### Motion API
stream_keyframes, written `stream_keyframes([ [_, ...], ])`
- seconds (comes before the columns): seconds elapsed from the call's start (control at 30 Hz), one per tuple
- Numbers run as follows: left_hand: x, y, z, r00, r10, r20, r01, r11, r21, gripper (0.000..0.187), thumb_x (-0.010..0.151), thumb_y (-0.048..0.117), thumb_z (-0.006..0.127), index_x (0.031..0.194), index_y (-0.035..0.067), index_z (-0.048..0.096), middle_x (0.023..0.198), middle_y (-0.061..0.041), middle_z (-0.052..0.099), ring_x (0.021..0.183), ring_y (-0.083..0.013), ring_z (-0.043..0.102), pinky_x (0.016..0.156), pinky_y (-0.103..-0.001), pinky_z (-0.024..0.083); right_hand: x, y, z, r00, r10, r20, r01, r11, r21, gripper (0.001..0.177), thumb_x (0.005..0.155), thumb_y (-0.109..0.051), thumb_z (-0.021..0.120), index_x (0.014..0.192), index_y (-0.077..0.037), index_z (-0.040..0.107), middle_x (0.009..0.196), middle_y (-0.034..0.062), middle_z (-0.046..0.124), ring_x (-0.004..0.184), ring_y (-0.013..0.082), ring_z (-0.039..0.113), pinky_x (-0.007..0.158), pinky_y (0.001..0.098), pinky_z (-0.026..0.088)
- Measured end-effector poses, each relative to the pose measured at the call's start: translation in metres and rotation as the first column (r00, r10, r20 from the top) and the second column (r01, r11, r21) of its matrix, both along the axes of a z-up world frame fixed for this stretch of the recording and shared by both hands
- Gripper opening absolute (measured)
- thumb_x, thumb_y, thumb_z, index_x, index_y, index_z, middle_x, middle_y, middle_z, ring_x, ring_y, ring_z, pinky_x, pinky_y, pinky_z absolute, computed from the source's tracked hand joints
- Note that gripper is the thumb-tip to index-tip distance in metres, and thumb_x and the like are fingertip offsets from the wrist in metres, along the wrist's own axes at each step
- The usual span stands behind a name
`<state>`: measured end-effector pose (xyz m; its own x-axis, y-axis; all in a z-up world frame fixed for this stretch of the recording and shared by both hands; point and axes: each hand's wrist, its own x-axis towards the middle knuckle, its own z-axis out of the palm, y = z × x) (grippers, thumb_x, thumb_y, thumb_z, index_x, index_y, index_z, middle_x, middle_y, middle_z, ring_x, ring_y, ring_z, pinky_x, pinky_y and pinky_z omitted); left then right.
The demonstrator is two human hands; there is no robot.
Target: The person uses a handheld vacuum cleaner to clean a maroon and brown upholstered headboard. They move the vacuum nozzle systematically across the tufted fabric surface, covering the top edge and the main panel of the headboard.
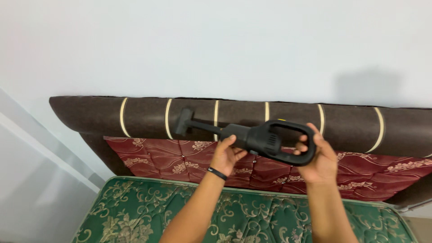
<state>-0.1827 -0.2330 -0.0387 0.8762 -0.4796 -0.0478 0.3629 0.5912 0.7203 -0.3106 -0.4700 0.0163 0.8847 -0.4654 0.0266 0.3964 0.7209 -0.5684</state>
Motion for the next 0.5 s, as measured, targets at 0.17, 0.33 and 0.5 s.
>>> stream_keyframes([
  [0.17, 0.02, 0.045, -0.03, 0.992, 0.109, -0.063, -0.116, 0.986, -0.122, 0.048, 0.082, 0.036, 0.077, 0.121, 0.014, 0.06, 0.109, -0.003, 0.068, 0.097, -0.0209, 0.066, 0.083, -0.039, 0.055, 0.02, 0.046, -0.012, 0.987, 0.161, 0.005, -0.16, 0.982, -0.095, 0.049, 0.093, -0.018, 0.063, 0.14, -0.008, 0.053, 0.092, 0.0061, 0.062, 0.077, 0.0181, 0.06, 0.069, 0.0366, 0.053],
  [0.33, 0.024, 0.075, -0.038, 0.976, 0.192, -0.1, -0.206, 0.965, -0.16, 0.045, 0.083, 0.034, 0.072, 0.122, 0.015, 0.06, 0.113, -0.003, 0.067, 0.101, -0.0204, 0.067, 0.083, -0.038, 0.056, 0.033, 0.074, -0.025, 0.957, 0.286, -0.049, -0.29, 0.948, -0.131, 0.051, 0.092, -0.017, 0.063, 0.141, -0.009, 0.052, 0.09, 0.0057, 0.062, 0.079, 0.0185, 0.061, 0.073, 0.0388, 0.054],
  [0.5, 0.018, 0.074, -0.042, 0.977, 0.208, -0.057, -0.214, 0.963, -0.161, 0.044, 0.086, 0.034, 0.072, 0.123, 0.016, 0.059, 0.112, -0.003, 0.066, 0.098, -0.0204, 0.065, 0.079, -0.037, 0.053, 0.032, 0.066, -0.034, 0.952, 0.303, -0.05, -0.307, 0.932, -0.193, 0.049, 0.093, -0.014, 0.063, 0.141, -0.007, 0.054, 0.09, 0.0062, 0.061, 0.078, 0.0185, 0.059, 0.072, 0.0391, 0.053],
])
